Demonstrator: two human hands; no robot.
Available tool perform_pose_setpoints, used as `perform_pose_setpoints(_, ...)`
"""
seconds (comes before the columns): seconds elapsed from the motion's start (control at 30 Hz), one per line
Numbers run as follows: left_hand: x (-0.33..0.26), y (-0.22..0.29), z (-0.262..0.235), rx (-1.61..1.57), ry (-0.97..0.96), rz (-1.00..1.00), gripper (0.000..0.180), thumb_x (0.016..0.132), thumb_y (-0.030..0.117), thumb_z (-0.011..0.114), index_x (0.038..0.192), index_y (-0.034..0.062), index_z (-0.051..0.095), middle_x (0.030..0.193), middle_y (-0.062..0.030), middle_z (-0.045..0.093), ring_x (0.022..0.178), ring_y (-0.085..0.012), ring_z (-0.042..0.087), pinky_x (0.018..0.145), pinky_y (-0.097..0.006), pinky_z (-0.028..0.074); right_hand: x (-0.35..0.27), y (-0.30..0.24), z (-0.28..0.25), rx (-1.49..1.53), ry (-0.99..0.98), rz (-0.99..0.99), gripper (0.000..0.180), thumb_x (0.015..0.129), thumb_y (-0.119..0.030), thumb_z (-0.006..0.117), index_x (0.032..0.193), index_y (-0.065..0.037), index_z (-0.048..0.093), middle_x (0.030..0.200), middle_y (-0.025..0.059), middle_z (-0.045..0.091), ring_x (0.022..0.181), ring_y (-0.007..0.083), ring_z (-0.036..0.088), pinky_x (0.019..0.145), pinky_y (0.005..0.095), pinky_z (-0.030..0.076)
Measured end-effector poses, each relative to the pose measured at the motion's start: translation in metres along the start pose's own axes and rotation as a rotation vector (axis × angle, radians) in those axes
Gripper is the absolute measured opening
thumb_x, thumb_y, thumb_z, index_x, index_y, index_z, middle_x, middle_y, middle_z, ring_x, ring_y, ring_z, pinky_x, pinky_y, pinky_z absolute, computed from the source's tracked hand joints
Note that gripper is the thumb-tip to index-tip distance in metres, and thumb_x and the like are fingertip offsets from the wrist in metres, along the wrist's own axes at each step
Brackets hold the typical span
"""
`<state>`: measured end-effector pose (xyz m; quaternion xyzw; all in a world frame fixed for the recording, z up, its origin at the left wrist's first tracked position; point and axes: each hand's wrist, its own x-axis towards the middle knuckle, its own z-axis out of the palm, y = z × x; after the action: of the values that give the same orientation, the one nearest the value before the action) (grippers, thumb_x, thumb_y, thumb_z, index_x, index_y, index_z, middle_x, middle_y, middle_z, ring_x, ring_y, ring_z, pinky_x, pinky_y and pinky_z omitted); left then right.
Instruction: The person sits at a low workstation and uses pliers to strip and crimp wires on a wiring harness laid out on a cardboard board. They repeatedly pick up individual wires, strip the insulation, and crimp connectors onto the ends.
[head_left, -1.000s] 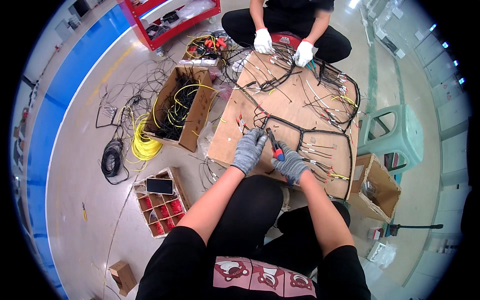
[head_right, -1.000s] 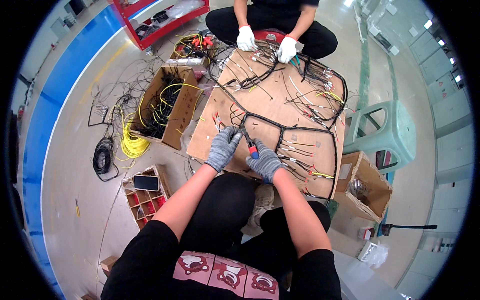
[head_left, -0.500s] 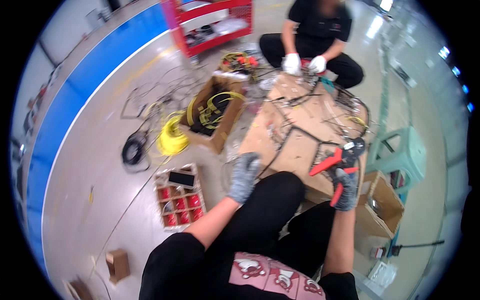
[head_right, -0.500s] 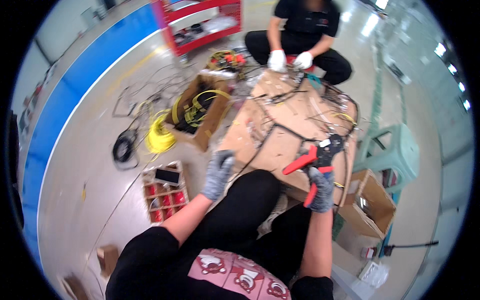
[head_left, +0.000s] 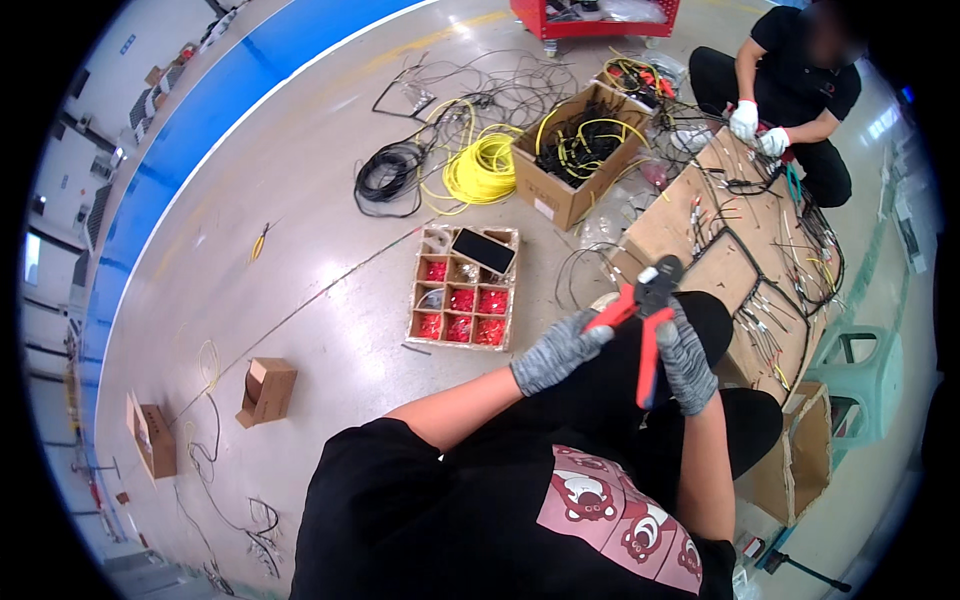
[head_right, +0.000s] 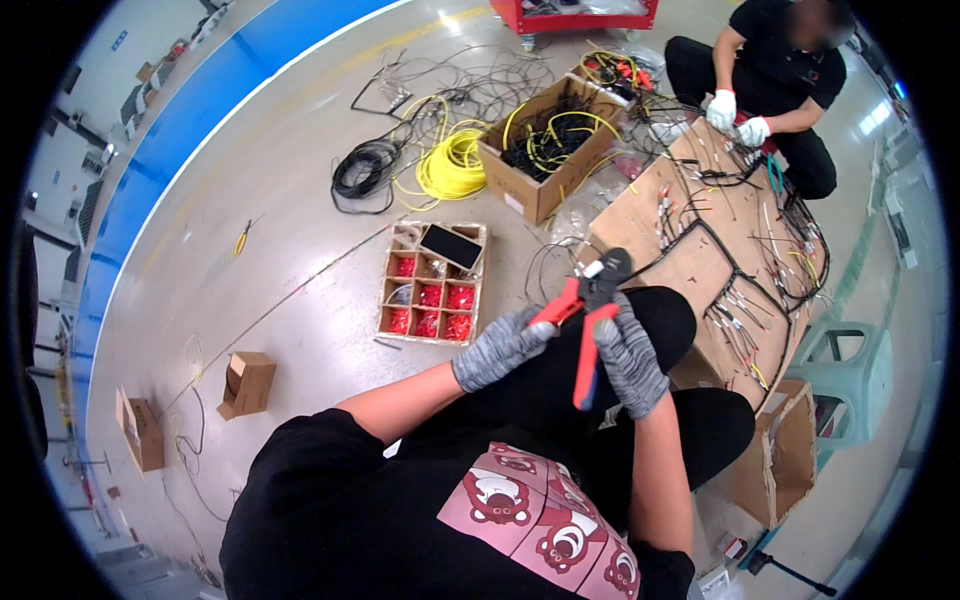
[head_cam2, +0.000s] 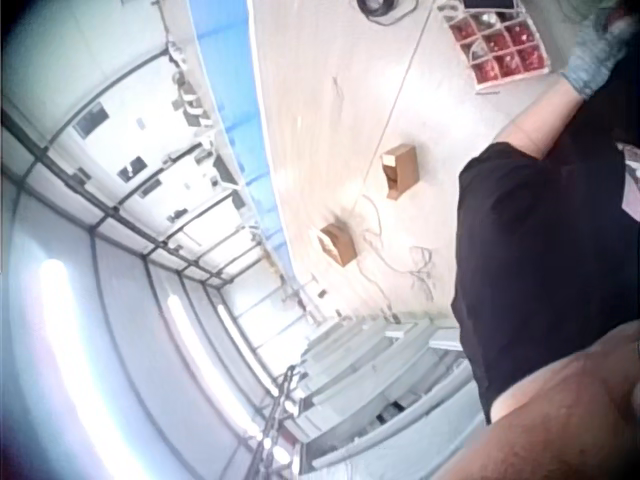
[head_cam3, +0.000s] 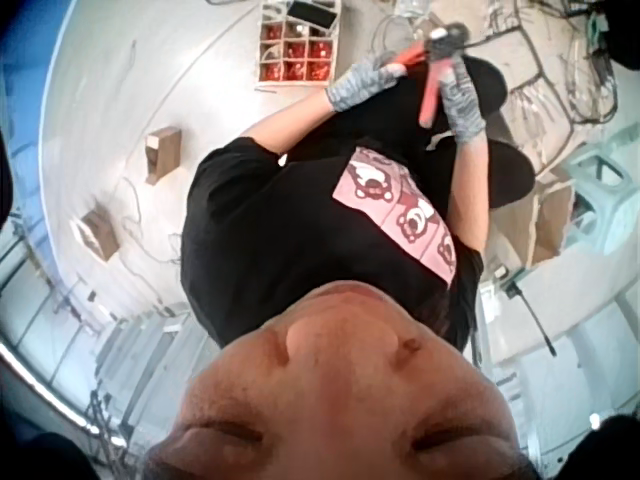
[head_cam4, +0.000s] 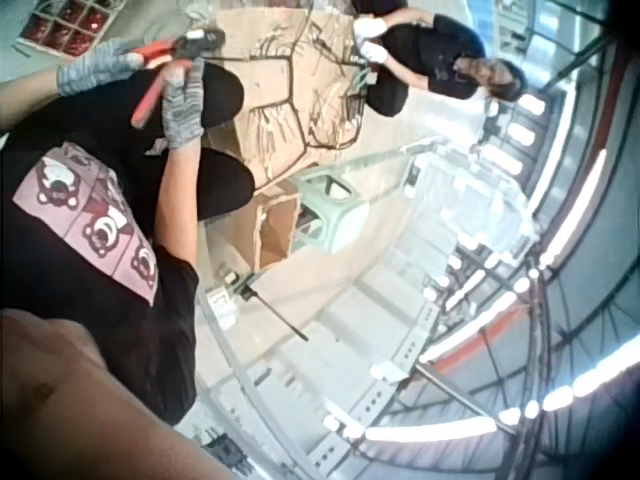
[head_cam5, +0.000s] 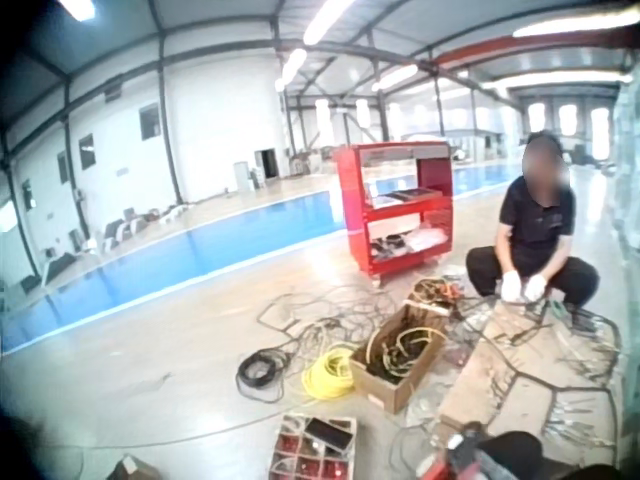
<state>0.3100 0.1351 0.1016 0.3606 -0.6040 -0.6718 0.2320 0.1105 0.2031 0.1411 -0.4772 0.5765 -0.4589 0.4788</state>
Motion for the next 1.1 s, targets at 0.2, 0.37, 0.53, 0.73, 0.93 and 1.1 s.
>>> perform_pose_setpoints(0.2,-0.020,-0.127,-0.104,0.180,0.400,-0.126,0.050,0.089,0.049,0.054,0.102,0.0003,0.057,0.070,-0.0058,0.050,0.066,-0.0144,0.047,0.060,-0.034,0.041,0.012,-0.002,-0.011,0.026,0.123,-0.156,0.047,0.094,-0.028,0.054,0.131,-0.001,0.044,0.115,0.0131,0.059,0.106,0.0186,0.055,0.097,0.0307,0.041)
perform_pose_setpoints(0.37,-0.077,-0.127,-0.121,-0.217,0.521,-0.226,0.023,0.092,0.040,0.054,0.086,0.0184,0.050,0.059,0.0088,0.040,0.045,-0.0016,0.033,0.038,-0.019,0.026,-0.025,-0.005,-0.020,0.321,0.284,-0.070,0.029,0.090,-0.013,0.058,0.117,-0.005,0.055,0.097,0.0079,0.065,0.084,0.0115,0.061,0.073,0.0220,0.050)
perform_pose_setpoints(0.53,-0.006,-0.091,-0.076,0.133,0.341,0.190,0.024,0.094,0.032,0.053,0.100,0.0093,0.053,0.075,-0.0015,0.054,0.063,-0.0112,0.054,0.055,-0.022,0.044,-0.043,-0.013,0.005,-0.126,0.212,-0.131,0.047,0.087,-0.010,0.060,0.131,-0.007,0.044,0.105,0.0102,0.060,0.095,0.0154,0.058,0.083,0.0277,0.049)
perform_pose_setpoints(0.73,0.033,0.055,0.078,0.310,-0.184,0.537,0.049,0.089,0.037,0.059,0.118,-0.0010,0.049,0.102,-0.0090,0.057,0.093,-0.0179,0.054,0.084,-0.030,0.043,-0.116,-0.033,0.000,0.577,0.507,-0.051,0.056,0.086,-0.027,0.064,0.130,-0.001,0.041,0.098,0.0178,0.059,0.088,0.0284,0.060,0.083,0.0342,0.048)
perform_pose_setpoints(0.93,0.019,0.064,0.161,0.460,-0.698,0.690,0.043,0.087,0.026,0.061,0.122,0.0030,0.051,0.104,-0.0113,0.055,0.093,-0.0228,0.058,0.083,-0.031,0.046,-0.265,0.021,-0.019,-0.377,1.399,-0.061,0.040,0.089,-0.030,0.060,0.117,-0.003,0.053,0.084,0.0043,0.056,0.076,0.0119,0.055,0.065,0.0278,0.047)
perform_pose_setpoints(1.1,0.039,0.056,0.143,0.510,-0.603,0.798,0.031,0.090,0.017,0.058,0.117,0.0020,0.055,0.102,-0.0087,0.056,0.092,-0.0184,0.056,0.084,-0.030,0.046,-0.399,0.123,-0.003,0.055,1.532,0.663,0.046,0.087,-0.041,0.056,0.110,-0.002,0.056,0.083,0.0175,0.061,0.079,0.0309,0.060,0.072,0.0375,0.047)
